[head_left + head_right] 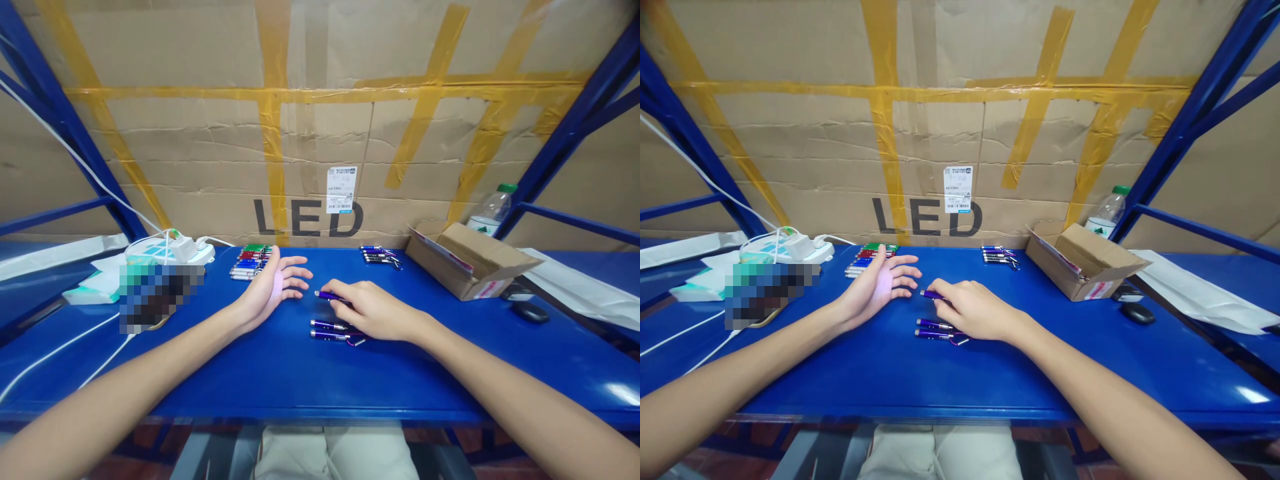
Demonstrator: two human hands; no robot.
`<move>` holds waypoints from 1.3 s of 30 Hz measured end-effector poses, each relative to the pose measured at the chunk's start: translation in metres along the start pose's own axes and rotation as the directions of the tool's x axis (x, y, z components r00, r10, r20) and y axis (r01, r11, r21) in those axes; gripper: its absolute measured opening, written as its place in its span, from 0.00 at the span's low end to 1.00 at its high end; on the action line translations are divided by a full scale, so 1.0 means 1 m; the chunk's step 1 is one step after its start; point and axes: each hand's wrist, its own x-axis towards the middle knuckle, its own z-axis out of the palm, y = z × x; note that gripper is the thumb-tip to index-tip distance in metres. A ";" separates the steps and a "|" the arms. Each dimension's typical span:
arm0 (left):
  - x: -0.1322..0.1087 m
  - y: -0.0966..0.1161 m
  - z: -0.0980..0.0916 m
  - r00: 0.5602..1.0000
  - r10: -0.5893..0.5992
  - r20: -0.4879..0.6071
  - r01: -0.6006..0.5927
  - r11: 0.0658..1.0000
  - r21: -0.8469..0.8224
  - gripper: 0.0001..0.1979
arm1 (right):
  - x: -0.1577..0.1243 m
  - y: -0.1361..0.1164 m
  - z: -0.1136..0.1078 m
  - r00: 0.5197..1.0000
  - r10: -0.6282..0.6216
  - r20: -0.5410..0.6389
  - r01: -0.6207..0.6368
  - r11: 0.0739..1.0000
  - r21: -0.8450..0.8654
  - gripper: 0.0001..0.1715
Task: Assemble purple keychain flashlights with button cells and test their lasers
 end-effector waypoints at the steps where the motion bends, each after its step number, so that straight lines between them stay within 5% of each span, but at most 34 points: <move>1: 0.000 0.000 0.000 1.000 -0.003 -0.005 0.003 1.000 0.003 0.36 | 0.000 0.001 0.000 1.000 0.016 -0.013 -0.016 1.000 -0.010 0.16; 20: 0.000 -0.001 -0.001 1.000 0.008 0.000 -0.008 1.000 0.026 0.38 | 0.000 0.000 -0.002 0.999 -0.022 0.028 0.021 1.000 0.009 0.14; 28: -0.001 0.001 0.001 1.000 0.005 0.005 -0.006 1.000 0.025 0.38 | 0.000 0.004 0.001 0.995 0.079 0.068 -0.074 0.994 -0.080 0.12; 39: 0.000 0.001 0.002 1.000 0.004 -0.001 -0.003 1.000 0.031 0.38 | -0.001 0.009 0.005 0.992 0.018 0.129 -0.002 0.993 -0.117 0.10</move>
